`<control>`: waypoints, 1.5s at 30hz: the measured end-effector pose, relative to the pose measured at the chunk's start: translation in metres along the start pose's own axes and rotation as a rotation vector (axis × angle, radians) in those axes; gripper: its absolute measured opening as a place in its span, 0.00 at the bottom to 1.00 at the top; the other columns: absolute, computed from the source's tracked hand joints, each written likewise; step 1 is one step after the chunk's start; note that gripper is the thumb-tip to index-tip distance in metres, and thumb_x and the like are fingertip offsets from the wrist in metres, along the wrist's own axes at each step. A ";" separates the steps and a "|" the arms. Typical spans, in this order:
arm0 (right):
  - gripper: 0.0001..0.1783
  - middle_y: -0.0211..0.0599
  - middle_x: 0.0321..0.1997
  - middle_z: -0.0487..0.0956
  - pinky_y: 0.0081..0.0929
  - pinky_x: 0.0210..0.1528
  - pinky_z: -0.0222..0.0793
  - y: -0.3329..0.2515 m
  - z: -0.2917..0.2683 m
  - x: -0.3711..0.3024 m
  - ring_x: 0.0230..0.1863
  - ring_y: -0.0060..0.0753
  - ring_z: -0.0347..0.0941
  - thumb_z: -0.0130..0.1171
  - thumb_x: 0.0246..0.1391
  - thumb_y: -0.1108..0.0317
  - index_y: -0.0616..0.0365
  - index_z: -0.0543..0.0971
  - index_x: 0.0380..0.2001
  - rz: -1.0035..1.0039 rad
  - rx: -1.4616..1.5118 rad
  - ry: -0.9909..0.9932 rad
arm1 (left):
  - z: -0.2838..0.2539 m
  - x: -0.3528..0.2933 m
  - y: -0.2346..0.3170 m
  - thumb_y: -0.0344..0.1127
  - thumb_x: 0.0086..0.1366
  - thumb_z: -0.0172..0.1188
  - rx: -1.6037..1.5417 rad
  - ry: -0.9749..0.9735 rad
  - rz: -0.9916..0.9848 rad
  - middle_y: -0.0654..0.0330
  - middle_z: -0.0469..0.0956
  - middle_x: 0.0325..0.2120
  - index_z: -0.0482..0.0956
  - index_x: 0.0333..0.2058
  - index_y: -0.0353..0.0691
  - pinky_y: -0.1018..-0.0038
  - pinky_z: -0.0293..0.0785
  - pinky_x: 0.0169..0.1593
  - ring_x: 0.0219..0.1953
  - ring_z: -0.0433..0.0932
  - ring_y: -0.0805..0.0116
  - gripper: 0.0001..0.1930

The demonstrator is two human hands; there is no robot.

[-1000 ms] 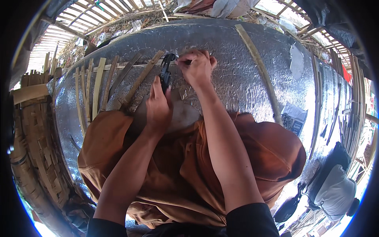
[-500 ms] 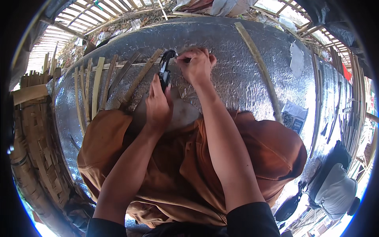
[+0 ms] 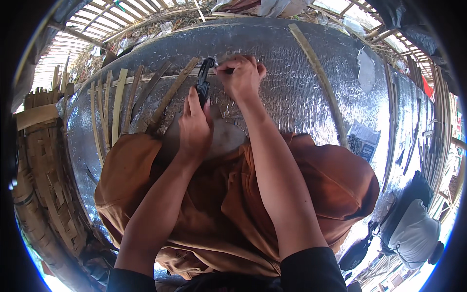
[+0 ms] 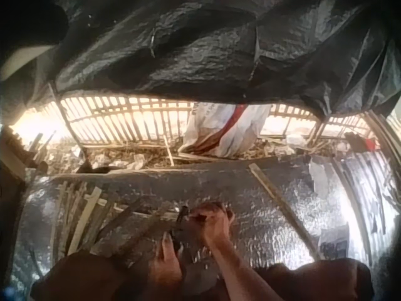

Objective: The person strips thin layers of wood from a larger piece by hand and using a small hand tool.

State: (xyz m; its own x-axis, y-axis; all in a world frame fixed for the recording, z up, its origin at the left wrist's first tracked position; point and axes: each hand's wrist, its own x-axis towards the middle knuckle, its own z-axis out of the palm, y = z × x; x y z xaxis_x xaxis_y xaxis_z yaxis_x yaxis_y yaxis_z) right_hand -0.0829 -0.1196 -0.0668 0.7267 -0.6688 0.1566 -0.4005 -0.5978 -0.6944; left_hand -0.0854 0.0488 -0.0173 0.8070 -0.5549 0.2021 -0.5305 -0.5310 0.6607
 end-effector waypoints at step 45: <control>0.04 0.19 0.39 0.84 0.50 0.64 0.51 -0.008 -0.007 -0.002 0.54 0.36 0.73 0.73 0.44 0.59 0.40 0.89 0.26 -0.036 -0.029 -0.018 | -0.007 0.036 0.006 0.27 0.69 0.56 -0.023 0.251 -0.042 0.32 0.78 0.34 0.67 0.55 0.22 0.46 0.73 0.38 0.36 0.79 0.30 0.20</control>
State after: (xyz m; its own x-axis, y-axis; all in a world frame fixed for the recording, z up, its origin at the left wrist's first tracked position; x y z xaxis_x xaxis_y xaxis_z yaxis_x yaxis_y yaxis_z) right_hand -0.0846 -0.1168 -0.0567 0.7505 -0.6391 0.1682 -0.3900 -0.6337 -0.6681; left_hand -0.0576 0.0300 -0.0013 0.8689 -0.3546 0.3455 -0.4915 -0.5342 0.6879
